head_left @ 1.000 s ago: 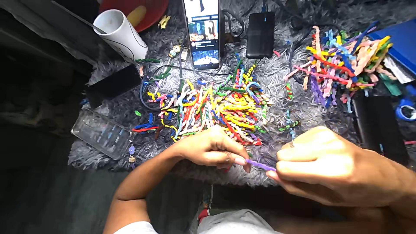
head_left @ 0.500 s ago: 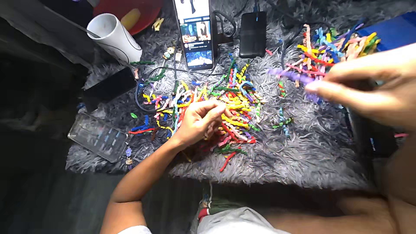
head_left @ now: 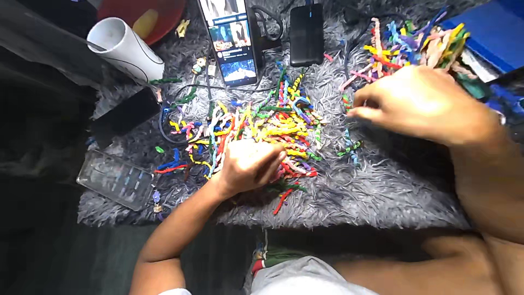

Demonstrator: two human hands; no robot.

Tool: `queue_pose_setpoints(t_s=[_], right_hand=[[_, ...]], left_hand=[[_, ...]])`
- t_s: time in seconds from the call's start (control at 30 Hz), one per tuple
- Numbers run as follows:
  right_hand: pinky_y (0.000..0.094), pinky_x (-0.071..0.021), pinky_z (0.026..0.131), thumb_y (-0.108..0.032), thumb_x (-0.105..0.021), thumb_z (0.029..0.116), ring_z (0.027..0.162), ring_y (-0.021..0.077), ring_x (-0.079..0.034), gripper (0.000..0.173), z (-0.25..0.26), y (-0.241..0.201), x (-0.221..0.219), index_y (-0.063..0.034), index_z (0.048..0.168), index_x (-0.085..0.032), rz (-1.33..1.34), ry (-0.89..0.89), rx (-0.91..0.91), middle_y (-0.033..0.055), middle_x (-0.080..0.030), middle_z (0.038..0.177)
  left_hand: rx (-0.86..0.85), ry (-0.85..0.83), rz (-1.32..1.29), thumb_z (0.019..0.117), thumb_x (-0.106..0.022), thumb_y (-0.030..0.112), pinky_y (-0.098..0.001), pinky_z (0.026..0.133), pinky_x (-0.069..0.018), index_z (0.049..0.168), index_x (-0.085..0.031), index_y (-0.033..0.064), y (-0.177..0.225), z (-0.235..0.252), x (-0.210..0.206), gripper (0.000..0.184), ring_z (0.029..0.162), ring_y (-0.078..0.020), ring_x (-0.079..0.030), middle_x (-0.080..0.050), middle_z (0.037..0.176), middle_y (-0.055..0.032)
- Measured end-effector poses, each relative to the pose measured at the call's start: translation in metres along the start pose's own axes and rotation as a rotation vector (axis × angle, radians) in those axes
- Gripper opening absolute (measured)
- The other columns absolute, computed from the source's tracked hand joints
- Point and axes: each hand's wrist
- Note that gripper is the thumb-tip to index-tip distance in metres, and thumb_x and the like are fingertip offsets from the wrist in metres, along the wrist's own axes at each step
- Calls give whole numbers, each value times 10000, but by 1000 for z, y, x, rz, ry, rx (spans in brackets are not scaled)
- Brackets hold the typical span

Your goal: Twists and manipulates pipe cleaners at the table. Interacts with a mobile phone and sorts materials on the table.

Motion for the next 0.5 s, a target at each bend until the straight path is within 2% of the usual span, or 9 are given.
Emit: queue_pose_setpoints(t_s=[0.13, 0.27, 0.37, 0.43, 0.5], right_hand=[[579, -465, 619, -282, -724, 959, 714, 386, -642, 298, 14, 2, -24, -63, 764, -668, -86, -258, -4, 145, -608, 680], [555, -472, 623, -197, -745, 927, 699, 328, -635, 215, 19, 5, -26, -89, 755, -674, -24, -318, 23, 100, -616, 677], [566, -467, 614, -211, -748, 924, 712, 360, -641, 166, 18, 2, -30, -71, 877, -671, 9, -227, -24, 123, -617, 696], [577, -483, 635, -186, -721, 947, 741, 395, -653, 185, 20, 3, -34, -57, 1051, -639, 31, -171, -22, 149, -632, 747], [565, -501, 668, -131, -688, 960, 742, 365, -660, 208, 23, 5, -37, -55, 1152, -663, 83, -150, 19, 143, -657, 776]], left_hand=[[-157, -23, 88, 973, -599, 135, -282, 499, -387, 893, -721, -5, 0, -3, -2, 202, 515, -154, -514, -561, 585, -52], [-164, -24, 85, 964, -604, 122, -275, 503, -388, 895, -721, -5, 0, -3, -2, 186, 521, -152, -518, -560, 587, -50], [-166, -33, 77, 975, -599, 124, -278, 496, -383, 888, -719, -1, 1, -2, -2, 194, 511, -153, -509, -554, 579, -46], [-174, -29, 75, 973, -599, 124, -278, 497, -381, 883, -719, -1, 2, -2, -2, 196, 515, -154, -510, -554, 582, -49], [-177, -34, 79, 975, -600, 130, -280, 499, -393, 883, -723, -1, 1, -3, -3, 202, 516, -155, -521, -564, 583, -49]])
Point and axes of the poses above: each hand's wrist, its own z-axis towards the middle knuckle, its own x-axis out of the back of the hand, y = z × x
